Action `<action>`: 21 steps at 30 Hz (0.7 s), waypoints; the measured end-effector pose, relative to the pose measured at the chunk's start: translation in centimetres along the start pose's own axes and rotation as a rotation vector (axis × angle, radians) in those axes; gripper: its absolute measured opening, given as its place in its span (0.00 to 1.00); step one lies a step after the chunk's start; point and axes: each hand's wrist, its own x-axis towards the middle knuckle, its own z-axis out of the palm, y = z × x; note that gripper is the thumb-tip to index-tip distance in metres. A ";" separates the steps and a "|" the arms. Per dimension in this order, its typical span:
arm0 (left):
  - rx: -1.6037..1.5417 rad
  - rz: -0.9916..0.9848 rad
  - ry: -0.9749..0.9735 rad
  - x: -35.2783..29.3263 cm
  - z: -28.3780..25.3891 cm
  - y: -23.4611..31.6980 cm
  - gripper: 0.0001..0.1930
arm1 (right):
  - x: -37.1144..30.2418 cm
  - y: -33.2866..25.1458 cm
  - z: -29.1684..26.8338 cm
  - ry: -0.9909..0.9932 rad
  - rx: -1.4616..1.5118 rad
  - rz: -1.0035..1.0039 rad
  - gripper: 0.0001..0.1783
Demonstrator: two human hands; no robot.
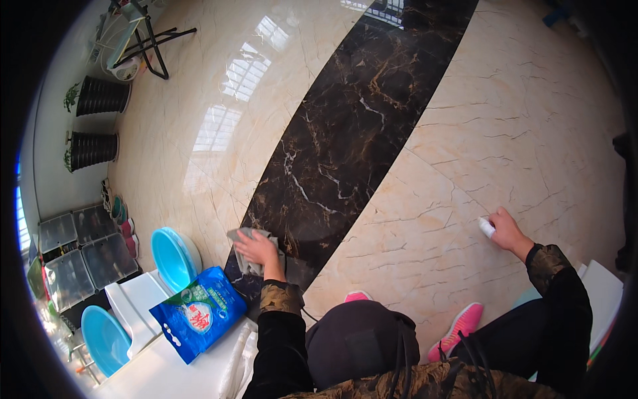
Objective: The person wipes a white table surface with a cloth and a spray bottle, then kneels to wipe the tiled floor. They move around the room, cleaning different floor areas and briefly walking toward the dining area.
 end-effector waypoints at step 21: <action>-0.260 2.000 -0.608 -21.7 -5.7 27.4 0.38 | -2.2 -0.9 -1.0 0.004 -0.006 -0.115 0.29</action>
